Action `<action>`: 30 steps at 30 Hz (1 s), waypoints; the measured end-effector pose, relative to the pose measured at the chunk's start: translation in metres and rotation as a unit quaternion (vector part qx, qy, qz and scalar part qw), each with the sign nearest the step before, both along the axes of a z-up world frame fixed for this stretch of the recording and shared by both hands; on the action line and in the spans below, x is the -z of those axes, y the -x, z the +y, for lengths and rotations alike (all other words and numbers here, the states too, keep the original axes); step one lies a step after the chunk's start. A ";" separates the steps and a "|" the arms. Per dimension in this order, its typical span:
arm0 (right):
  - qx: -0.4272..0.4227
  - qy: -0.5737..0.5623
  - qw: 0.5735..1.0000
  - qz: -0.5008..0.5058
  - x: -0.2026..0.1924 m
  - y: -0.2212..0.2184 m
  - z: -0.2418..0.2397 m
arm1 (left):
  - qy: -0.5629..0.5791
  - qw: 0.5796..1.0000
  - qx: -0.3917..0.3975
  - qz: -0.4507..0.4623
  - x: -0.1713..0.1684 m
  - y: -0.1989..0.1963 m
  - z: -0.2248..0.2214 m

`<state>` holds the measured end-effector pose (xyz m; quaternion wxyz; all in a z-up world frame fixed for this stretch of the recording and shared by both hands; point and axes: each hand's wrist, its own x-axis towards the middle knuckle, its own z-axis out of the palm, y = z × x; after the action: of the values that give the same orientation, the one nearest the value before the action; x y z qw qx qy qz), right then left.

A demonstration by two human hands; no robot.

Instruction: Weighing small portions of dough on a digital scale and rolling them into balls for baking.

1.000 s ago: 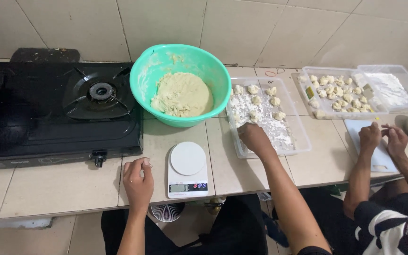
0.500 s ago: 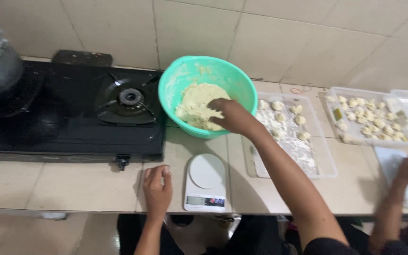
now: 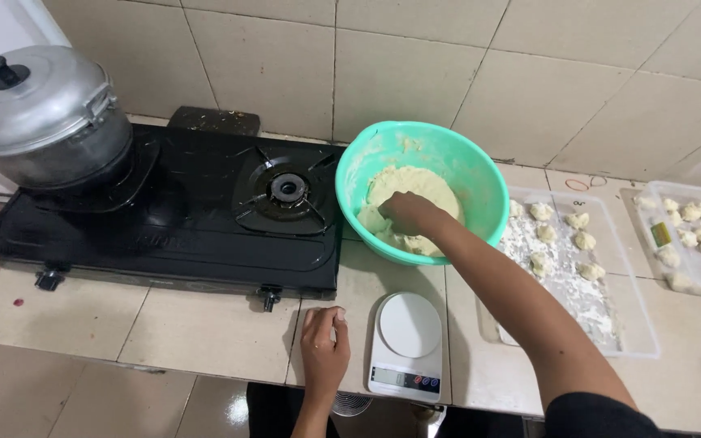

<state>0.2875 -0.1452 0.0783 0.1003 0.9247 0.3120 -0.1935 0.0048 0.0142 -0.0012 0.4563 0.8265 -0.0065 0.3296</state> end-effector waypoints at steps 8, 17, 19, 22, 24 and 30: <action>0.161 -0.204 0.966 0.000 -0.058 0.022 -0.019 | 0.012 1.000 0.004 -0.001 -0.002 0.002 0.001; 0.100 -0.238 0.965 -0.042 -0.019 0.009 -0.035 | -0.029 0.982 0.102 -0.155 -0.088 -0.026 -0.017; 0.112 -0.247 0.962 -0.037 -0.033 0.031 -0.022 | -0.009 0.987 0.116 -0.110 -0.112 -0.065 -0.024; 0.142 -0.284 0.947 -0.046 0.001 0.007 -0.035 | 0.050 0.981 0.185 0.035 -0.143 -0.122 -0.027; 0.161 -0.312 0.935 -0.056 0.013 0.003 -0.046 | 0.091 0.958 0.236 0.138 -0.152 -0.144 -0.030; 0.323 -0.473 0.820 -0.002 -0.021 0.040 -0.054 | -0.225 0.877 0.250 0.343 -0.155 -0.160 -0.046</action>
<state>0.2473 -0.1990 0.0992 -0.4167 0.9068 0.0479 -0.0417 0.1648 -0.0321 0.1537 0.2992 0.9389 -0.1300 -0.1098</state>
